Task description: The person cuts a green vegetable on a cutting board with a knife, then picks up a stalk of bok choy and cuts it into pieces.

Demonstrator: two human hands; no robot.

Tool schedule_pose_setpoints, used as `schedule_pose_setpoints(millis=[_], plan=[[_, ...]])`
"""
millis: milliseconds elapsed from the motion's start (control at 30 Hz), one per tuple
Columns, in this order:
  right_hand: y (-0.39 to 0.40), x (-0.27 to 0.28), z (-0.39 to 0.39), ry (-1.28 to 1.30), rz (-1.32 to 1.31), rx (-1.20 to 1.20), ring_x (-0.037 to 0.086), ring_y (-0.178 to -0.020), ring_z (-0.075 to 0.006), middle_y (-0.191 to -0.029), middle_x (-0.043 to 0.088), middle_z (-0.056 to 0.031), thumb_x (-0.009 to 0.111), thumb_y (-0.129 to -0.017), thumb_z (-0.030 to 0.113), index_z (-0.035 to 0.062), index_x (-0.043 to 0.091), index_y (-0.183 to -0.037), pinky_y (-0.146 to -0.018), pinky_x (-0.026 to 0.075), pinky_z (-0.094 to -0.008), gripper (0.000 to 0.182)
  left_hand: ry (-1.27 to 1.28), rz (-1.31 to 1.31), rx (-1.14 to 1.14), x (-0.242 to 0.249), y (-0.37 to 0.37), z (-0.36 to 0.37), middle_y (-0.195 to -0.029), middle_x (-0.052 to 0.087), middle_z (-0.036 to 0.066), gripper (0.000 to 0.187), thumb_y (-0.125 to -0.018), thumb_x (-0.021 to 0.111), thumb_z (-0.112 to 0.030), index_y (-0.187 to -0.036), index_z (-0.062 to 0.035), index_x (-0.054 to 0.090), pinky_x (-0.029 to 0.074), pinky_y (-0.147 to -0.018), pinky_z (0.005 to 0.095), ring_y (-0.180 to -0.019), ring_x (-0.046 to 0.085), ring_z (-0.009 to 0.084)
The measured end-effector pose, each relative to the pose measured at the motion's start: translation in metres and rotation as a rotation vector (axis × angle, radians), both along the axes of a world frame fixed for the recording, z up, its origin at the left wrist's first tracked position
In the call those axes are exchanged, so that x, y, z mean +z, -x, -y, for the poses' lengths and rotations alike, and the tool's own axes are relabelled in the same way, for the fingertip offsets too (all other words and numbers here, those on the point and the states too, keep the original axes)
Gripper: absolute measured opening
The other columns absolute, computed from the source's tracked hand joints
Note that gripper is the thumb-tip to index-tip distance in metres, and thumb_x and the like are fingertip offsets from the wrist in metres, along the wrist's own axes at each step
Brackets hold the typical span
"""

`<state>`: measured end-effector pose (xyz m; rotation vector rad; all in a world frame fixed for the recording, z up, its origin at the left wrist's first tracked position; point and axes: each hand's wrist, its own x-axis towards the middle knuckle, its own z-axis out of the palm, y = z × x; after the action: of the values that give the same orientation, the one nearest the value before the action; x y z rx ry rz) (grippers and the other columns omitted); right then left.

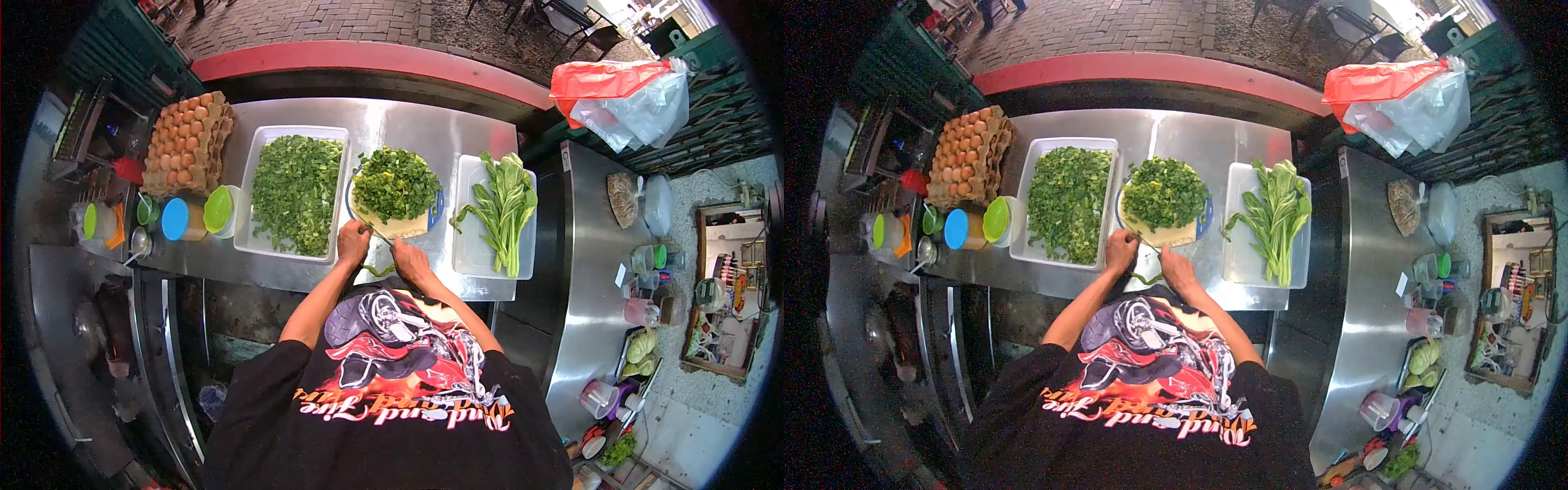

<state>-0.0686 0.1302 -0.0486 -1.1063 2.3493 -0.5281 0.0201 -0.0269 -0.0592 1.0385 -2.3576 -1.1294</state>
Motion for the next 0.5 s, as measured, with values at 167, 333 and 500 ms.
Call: schedule_pose_setpoints(millis=[167,333,500], plan=[[0.003,0.015,-0.013,-0.029,0.062,0.003,0.059,-0.074,-0.051,-0.074,0.061,-0.0299,0.046,-0.093,0.025,0.0005,0.046,-0.098,-0.067,0.045,-0.0577,0.025,-0.078,0.034,0.061,0.0,-0.002,0.0,-0.081,0.067,0.015,0.013,-0.073,0.067,-0.015,-0.079,-0.0031,0.068,0.05,-0.068,0.0384,-0.076,0.065,0.029],[0.004,0.019,-0.052,-0.034,-0.046,-0.014,0.06,-0.07,-0.0486,-0.072,0.062,-0.027,0.05,-0.09,0.022,0.0019,0.047,-0.094,-0.063,0.046,-0.057,0.021,-0.064,0.06,0.061,-0.002,-0.001,-0.002,-0.079,0.064,0.014,0.013,-0.073,0.068,-0.014,-0.079,-0.0026,0.066,0.049,-0.067,0.0388,-0.074,0.063,0.0299],[0.004,0.022,-0.054,-0.013,-0.155,-0.101,0.061,-0.068,-0.047,-0.069,0.062,-0.0254,0.052,-0.088,0.019,0.0023,0.05,-0.089,-0.063,0.048,-0.0559,0.017,-0.004,0.027,0.02,-0.011,0.0,-0.006,-0.079,0.06,0.015,0.013,-0.075,0.067,-0.012,-0.08,-0.0039,0.059,0.048,-0.07,0.0421,-0.076,0.06,0.0325]])
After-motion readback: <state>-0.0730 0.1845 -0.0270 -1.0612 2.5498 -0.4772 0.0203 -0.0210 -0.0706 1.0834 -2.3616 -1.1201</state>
